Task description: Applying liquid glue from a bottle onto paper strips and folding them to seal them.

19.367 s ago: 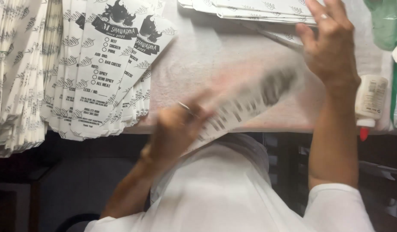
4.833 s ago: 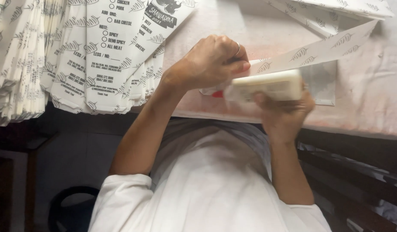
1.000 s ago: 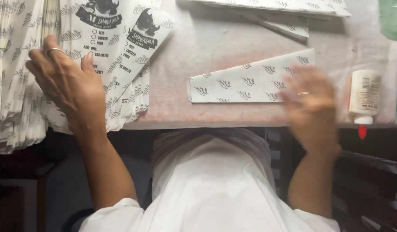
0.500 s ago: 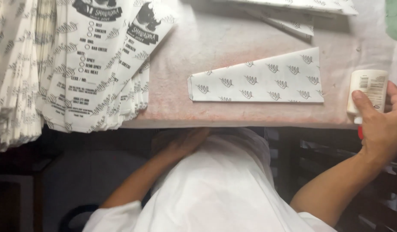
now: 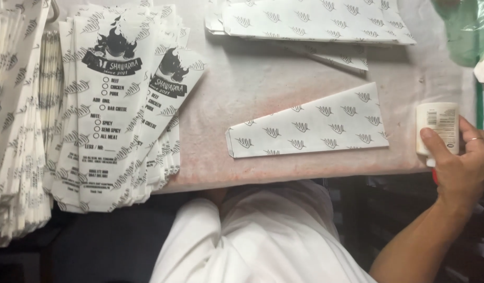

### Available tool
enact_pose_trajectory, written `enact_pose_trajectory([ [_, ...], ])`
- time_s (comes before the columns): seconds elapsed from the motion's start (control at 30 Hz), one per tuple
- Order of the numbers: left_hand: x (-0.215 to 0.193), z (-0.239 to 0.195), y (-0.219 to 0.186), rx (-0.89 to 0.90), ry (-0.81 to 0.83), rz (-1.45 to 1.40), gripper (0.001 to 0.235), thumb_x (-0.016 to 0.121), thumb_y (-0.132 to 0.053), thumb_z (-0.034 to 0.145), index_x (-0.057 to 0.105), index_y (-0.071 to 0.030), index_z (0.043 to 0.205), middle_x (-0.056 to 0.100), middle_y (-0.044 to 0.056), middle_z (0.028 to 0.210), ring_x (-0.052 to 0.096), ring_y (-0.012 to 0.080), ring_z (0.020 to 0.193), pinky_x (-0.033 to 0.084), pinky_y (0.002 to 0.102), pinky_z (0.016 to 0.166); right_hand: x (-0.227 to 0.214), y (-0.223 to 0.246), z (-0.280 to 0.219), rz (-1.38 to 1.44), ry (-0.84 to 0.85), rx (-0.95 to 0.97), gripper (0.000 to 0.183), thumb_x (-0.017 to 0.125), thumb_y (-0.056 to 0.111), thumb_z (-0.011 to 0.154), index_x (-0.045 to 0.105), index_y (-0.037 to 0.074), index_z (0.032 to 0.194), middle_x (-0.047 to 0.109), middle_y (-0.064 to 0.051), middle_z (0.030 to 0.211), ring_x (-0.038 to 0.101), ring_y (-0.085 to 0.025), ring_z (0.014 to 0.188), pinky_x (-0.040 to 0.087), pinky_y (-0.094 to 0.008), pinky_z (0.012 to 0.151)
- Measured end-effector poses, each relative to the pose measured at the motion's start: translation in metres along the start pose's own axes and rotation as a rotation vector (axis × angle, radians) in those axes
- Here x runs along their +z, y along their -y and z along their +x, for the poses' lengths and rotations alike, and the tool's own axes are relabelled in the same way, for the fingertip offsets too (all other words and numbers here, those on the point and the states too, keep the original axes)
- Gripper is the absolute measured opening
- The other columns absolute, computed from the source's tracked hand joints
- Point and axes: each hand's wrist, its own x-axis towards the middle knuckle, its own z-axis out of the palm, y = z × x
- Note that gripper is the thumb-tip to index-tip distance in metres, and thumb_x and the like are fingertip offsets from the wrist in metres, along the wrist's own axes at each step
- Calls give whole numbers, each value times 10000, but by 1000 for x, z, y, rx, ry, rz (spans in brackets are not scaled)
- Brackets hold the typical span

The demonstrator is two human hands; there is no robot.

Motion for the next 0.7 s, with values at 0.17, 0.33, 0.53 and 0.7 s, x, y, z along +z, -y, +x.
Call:
enact_pose_trajectory([
  [0.17,22,15,19,58,-25,59,434,450,-365,999,465,-179,1390,466,91,1387,489,222,1233,474,337,896,-1,-13,2,-93,3,-134,520,829,191,1067,711,-112,1473,614,-231,1169,606,-366,1055,459,-445,939],
  [0.33,71,-6,86,83,-63,133,407,455,-340,990,491,-168,1357,490,95,1335,510,227,1175,480,337,855,0,-1,1,-68,-17,-95,485,822,183,1056,716,-86,1445,590,-197,1200,610,-348,1036,478,-451,913],
  [0.53,84,-9,75,123,-99,205,377,461,-309,980,523,-153,1318,518,100,1273,535,234,1105,488,338,805,2,-8,-3,-66,-38,-117,480,825,161,1052,714,-100,1439,590,-212,1172,612,-347,991,491,-453,884],
  [0.7,83,-15,72,155,-121,277,354,465,-283,972,550,-142,1285,542,104,1221,555,240,1047,494,338,763,5,-4,-5,-39,-63,-139,469,831,129,1053,720,-96,1449,578,-220,1166,606,-347,969,497,-458,859],
])
